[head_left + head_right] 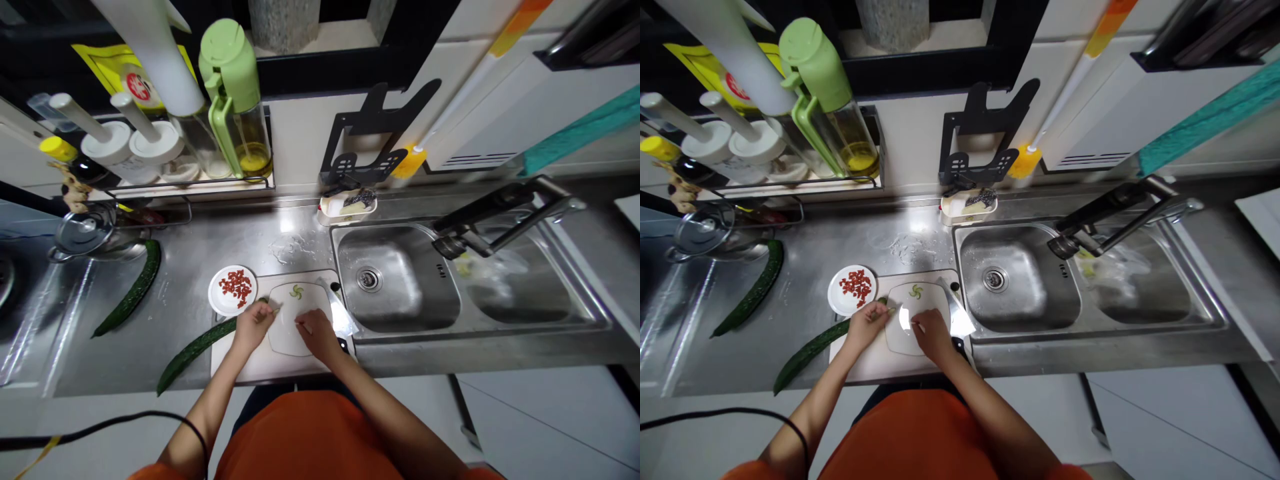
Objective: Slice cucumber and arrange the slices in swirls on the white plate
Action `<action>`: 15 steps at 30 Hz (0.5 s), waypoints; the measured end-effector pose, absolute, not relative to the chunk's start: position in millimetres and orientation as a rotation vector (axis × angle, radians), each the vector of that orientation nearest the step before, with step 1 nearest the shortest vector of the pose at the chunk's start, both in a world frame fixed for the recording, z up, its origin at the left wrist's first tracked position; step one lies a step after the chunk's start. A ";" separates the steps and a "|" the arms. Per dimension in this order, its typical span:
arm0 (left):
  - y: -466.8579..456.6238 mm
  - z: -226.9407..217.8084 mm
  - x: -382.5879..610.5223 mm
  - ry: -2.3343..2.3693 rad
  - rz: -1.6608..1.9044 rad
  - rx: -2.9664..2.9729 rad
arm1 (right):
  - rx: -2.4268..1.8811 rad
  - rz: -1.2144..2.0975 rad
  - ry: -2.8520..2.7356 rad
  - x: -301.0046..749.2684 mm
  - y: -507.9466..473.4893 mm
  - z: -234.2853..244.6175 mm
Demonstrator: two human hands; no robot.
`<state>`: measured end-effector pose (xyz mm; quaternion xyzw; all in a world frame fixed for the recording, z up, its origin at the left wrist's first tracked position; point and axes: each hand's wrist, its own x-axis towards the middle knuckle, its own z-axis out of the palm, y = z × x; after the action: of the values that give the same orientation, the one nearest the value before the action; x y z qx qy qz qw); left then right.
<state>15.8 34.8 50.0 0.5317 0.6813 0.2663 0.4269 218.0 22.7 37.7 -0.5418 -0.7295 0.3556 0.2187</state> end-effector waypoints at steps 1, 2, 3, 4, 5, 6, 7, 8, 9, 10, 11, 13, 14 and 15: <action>34.9 50.0 20.8 1.656 0.684 1.253 | -1.488 1.028 -1.943 216.5 25.2 39.9; 35.1 50.1 26.0 1.610 0.692 1.183 | -1.490 1.071 -1.866 215.3 27.5 41.8; 35.3 50.2 31.0 1.566 0.690 1.120 | -1.505 1.115 -1.788 214.4 29.7 43.3; 35.5 50.6 35.4 1.524 0.683 1.063 | -1.528 1.162 -1.715 213.9 31.6 44.4; 35.8 51.1 39.3 1.486 0.676 1.013 | -1.553 1.213 -1.647 213.8 33.4 45.0; 36.3 51.8 42.5 1.452 0.671 0.972 | -1.575 1.270 -1.583 214.0 34.9 45.2; 36.8 52.5 45.1 1.424 0.671 0.935 | -1.593 1.328 -1.526 214.6 36.3 45.3; 37.3 53.1 47.1 1.400 0.672 0.902 | -1.607 1.383 -1.473 215.5 37.4 45.2; 37.8 53.4 48.6 1.382 0.674 0.874 | -1.616 1.432 -1.425 216.6 38.3 45.2; 38.4 53.5 49.8 1.366 0.673 0.851 | -1.621 1.469 -1.383 217.7 39.0 45.3; 38.8 53.3 50.8 1.353 0.670 0.832 | -1.624 1.495 -1.348 218.8 39.4 45.4; 39.5 52.3 52.1 1.332 0.660 0.803 | -1.622 1.522 -1.305 220.6 39.6 46.0; 39.6 51.8 52.6 1.325 0.653 0.791 | -1.620 1.530 -1.294 221.2 39.5 46.4; 39.7 51.5 53.0 1.318 0.647 0.777 | -1.619 1.537 -1.288 221.7 39.3 46.8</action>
<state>53.0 39.7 51.5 0.3455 0.5859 0.2875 0.6743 221.7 39.3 46.8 -0.6032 -0.4800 0.5727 0.2787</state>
